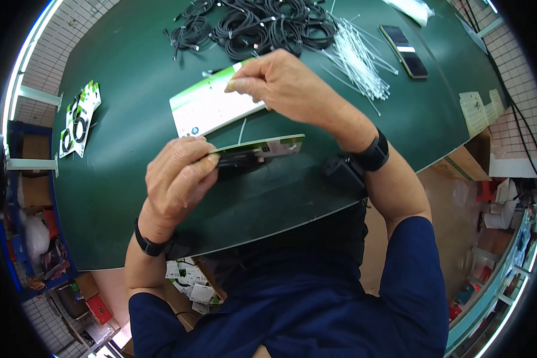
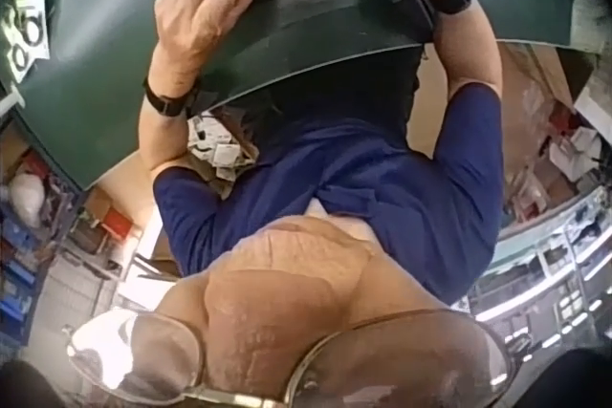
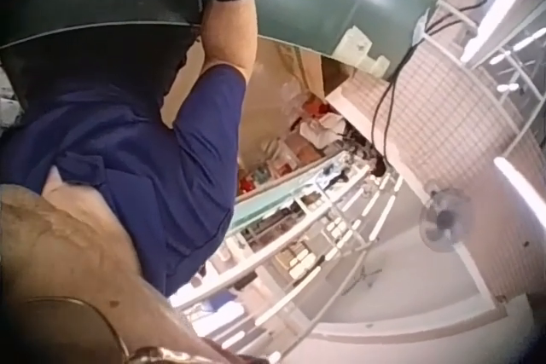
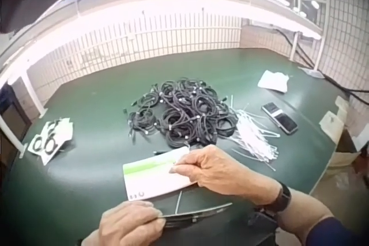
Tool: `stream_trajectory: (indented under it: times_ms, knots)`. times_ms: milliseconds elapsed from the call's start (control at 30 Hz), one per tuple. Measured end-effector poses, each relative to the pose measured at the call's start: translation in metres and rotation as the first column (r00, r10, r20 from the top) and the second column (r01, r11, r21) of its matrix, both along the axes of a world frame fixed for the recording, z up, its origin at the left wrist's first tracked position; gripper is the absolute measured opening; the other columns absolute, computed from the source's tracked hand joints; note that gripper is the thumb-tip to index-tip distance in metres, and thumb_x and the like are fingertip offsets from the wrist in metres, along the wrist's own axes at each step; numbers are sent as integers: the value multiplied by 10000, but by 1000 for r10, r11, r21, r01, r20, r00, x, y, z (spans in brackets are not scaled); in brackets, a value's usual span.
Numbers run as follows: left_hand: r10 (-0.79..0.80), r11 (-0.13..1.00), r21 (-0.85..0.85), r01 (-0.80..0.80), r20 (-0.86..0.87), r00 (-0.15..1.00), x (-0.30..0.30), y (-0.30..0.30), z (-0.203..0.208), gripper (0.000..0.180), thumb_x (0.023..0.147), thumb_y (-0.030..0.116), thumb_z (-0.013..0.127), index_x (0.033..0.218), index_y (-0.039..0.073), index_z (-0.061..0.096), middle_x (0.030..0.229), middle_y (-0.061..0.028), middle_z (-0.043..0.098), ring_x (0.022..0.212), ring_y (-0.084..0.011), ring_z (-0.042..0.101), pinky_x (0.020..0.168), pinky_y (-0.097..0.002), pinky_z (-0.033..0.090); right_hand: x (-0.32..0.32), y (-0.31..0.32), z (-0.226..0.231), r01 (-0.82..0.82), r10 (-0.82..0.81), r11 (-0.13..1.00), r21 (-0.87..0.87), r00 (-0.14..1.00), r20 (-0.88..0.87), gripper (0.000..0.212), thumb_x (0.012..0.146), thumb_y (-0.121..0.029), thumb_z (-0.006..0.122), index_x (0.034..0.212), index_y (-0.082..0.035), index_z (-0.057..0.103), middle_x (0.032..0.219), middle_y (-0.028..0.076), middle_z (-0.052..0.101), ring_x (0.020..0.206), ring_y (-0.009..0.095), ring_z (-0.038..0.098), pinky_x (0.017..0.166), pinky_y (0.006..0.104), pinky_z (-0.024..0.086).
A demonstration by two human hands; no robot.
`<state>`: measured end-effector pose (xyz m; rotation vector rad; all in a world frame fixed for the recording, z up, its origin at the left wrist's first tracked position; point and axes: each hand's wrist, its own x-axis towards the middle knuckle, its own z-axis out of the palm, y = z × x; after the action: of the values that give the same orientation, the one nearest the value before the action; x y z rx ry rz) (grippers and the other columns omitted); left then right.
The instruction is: The person packages a cable by placing it onto a cardboard backing and securing it with two zip ties threaded through the card. After tightening the ties and setting the package aside, they repeat the process with a second cable and backing.
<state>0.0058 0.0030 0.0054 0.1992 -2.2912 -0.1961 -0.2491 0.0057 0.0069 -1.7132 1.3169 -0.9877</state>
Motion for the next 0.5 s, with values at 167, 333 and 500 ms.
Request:
stream_trajectory:
  times_ms: [167,333,500]
  knots:
    - [-4,999,-32,3,-9,1000,-2,-5,-2,219,714,-12,808,900,-34,695,886,-136,675,804,-293,719,715,-385,616,1,-8,2,8,-28,996,92,977,210,171,1021,-150,691,1046,0,771,796,13,701,675,37,589,594,202,482]
    - [28,999,-30,-29,-14,999,-5,-3,-5,234,708,-18,822,906,-26,697,891,-129,675,796,-290,713,730,-392,609,2,-8,11,-41,-80,956,292,917,390,184,1014,-190,733,1042,-8,738,852,43,738,734,70,672,655,189,534]
    - [51,999,-3,-51,1,999,-6,2,-4,245,703,-17,833,908,-11,699,893,-122,676,791,-282,708,731,-393,600,5,-9,-2,-103,-120,912,397,858,500,192,1014,-196,745,1031,-6,721,873,61,754,724,82,689,654,184,539]
